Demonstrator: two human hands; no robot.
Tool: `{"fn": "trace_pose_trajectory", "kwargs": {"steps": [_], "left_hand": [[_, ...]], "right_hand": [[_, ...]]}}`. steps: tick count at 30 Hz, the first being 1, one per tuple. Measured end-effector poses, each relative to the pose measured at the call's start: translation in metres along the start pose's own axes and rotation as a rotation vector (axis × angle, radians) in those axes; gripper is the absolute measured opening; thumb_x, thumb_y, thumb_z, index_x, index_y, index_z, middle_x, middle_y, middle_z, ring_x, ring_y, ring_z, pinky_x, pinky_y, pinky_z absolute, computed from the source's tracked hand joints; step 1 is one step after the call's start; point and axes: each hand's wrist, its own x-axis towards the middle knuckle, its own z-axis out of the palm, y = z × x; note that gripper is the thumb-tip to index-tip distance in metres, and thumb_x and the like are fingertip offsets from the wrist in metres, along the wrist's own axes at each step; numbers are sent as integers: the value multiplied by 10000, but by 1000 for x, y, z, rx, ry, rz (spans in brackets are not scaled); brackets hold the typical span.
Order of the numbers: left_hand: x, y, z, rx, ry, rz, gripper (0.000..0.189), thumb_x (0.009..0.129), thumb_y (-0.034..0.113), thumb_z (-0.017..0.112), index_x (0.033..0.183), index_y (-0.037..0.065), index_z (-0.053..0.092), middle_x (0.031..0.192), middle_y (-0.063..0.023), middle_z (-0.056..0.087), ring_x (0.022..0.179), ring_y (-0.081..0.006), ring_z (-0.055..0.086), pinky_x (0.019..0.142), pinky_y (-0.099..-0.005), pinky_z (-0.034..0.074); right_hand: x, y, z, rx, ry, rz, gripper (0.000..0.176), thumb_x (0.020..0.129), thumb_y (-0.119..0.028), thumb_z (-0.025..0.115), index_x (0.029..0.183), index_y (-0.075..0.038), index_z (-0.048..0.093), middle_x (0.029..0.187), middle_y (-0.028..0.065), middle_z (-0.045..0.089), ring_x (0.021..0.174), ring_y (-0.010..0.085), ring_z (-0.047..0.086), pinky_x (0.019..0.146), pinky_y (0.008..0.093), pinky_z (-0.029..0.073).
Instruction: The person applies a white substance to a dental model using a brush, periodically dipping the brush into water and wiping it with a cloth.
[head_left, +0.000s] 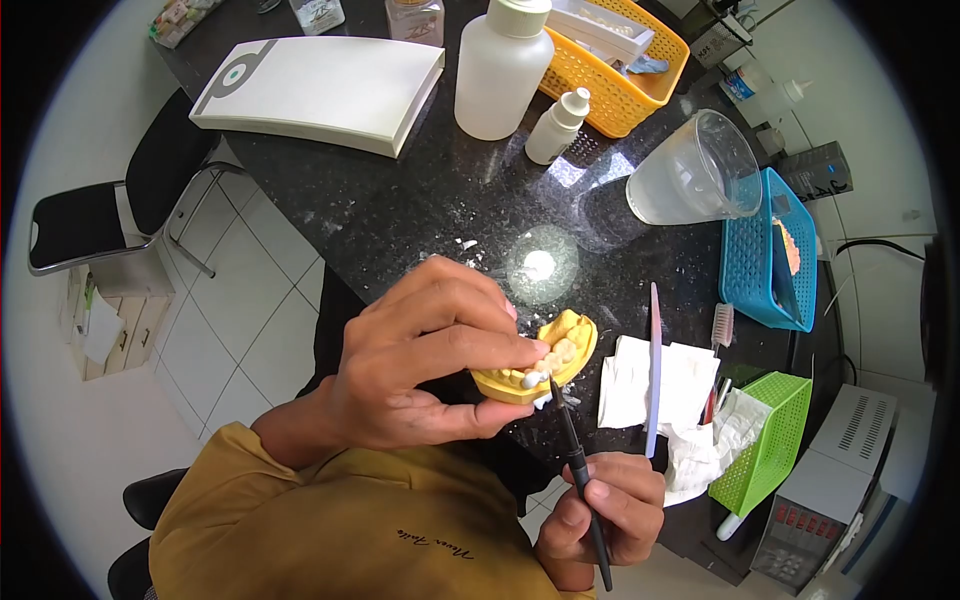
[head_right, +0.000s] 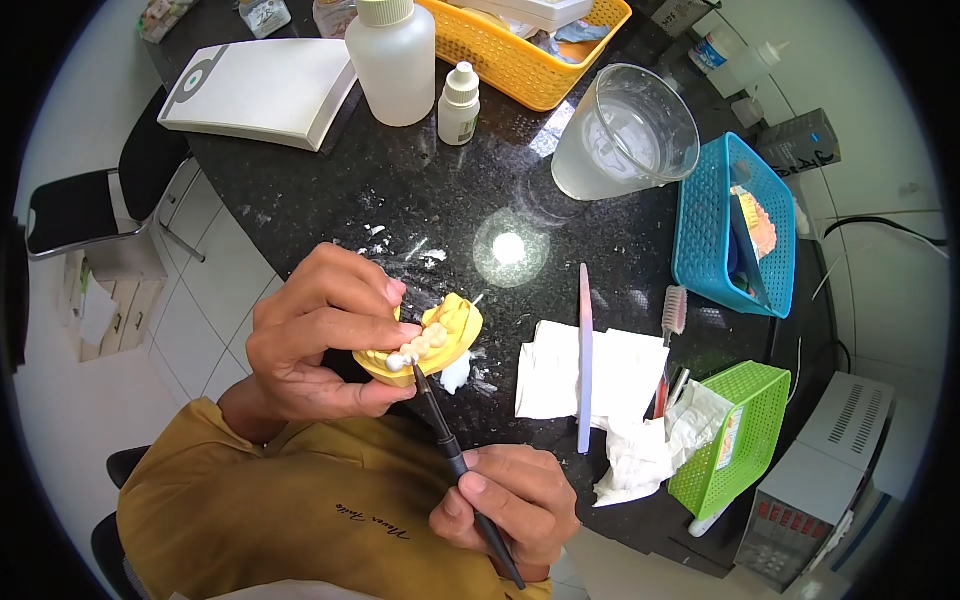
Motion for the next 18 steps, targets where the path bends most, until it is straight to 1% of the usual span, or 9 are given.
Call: {"fn": "trace_pose_trajectory", "kwargs": {"steps": [18], "left_hand": [[-1,0,-1,-1,-13,-6,369,632,165,893,924,13,725,843,-89,648,826,-241,598,747,-354,547]], "right_hand": [[2,-1,1,-11,-6,1,168,919,-171,630,1024,-83,532,827,87,570,665,174,595,606,259,477]]}}
